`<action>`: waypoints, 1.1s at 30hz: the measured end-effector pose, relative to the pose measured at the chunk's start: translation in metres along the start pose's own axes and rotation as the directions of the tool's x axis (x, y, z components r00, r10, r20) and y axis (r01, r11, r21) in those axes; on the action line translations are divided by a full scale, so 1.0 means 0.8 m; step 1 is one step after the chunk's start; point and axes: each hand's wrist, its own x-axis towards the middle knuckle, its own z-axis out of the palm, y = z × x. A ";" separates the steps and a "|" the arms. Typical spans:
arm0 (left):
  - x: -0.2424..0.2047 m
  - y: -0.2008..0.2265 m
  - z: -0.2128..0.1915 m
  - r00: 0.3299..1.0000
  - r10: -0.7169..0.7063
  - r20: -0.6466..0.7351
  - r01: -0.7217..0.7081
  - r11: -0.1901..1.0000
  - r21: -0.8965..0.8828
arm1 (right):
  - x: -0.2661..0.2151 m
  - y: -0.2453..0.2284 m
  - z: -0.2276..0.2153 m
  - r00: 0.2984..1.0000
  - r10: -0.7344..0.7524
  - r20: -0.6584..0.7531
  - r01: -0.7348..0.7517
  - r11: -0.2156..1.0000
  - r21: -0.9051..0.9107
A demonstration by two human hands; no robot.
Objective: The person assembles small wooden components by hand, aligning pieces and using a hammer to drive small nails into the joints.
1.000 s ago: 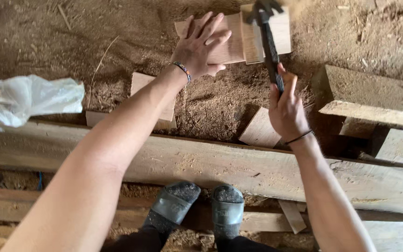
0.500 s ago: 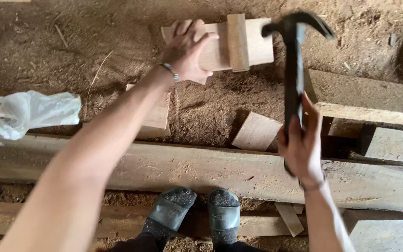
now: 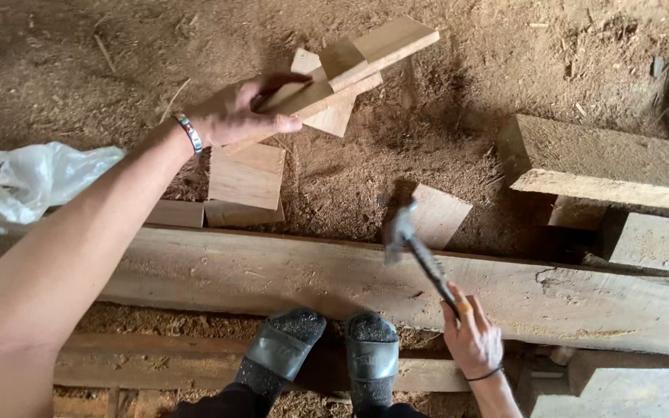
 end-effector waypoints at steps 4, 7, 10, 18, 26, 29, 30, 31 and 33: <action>-0.008 -0.006 -0.006 0.997 -0.008 0.072 0.013 0.997 -0.070 | 0.010 -0.031 -0.019 0.976 -0.190 -0.106 0.180 0.979 -0.100; -0.018 -0.013 -0.002 0.991 0.024 0.128 -0.011 0.995 -0.103 | 0.015 -0.043 -0.029 0.983 -0.172 -0.059 0.167 0.983 -0.077; -0.030 -0.015 0.000 0.993 0.041 0.108 -0.036 0.998 -0.044 | 0.009 -0.048 -0.034 0.987 -0.133 -0.089 0.128 0.990 -0.060; -0.030 -0.006 0.026 0.982 -0.016 0.186 0.029 0.997 -0.067 | 0.025 -0.052 -0.042 0.999 0.008 0.046 -0.013 0.995 0.104; -0.022 -0.005 0.067 0.991 -0.038 0.131 0.044 0.998 -0.038 | 0.024 -0.038 -0.043 0.983 0.071 0.167 -0.083 0.994 0.069; -0.025 -0.005 0.093 0.941 0.229 0.251 0.010 0.719 -0.695 | 0.042 -0.044 -0.056 0.804 0.325 0.498 -0.307 0.944 -0.120; -0.028 -0.004 0.100 0.953 0.203 0.224 -0.007 0.756 -0.655 | 0.046 -0.044 -0.072 0.671 0.415 0.615 -0.387 0.903 -0.187; -0.034 0.005 0.106 0.968 0.177 0.178 -0.036 0.800 -0.599 | 0.051 -0.051 -0.080 0.751 0.331 0.572 -0.280 0.943 -0.178; -0.045 0.021 0.133 0.984 0.147 0.102 -0.078 0.866 -0.494 | 0.055 -0.066 -0.092 0.831 0.221 0.510 -0.145 0.972 -0.185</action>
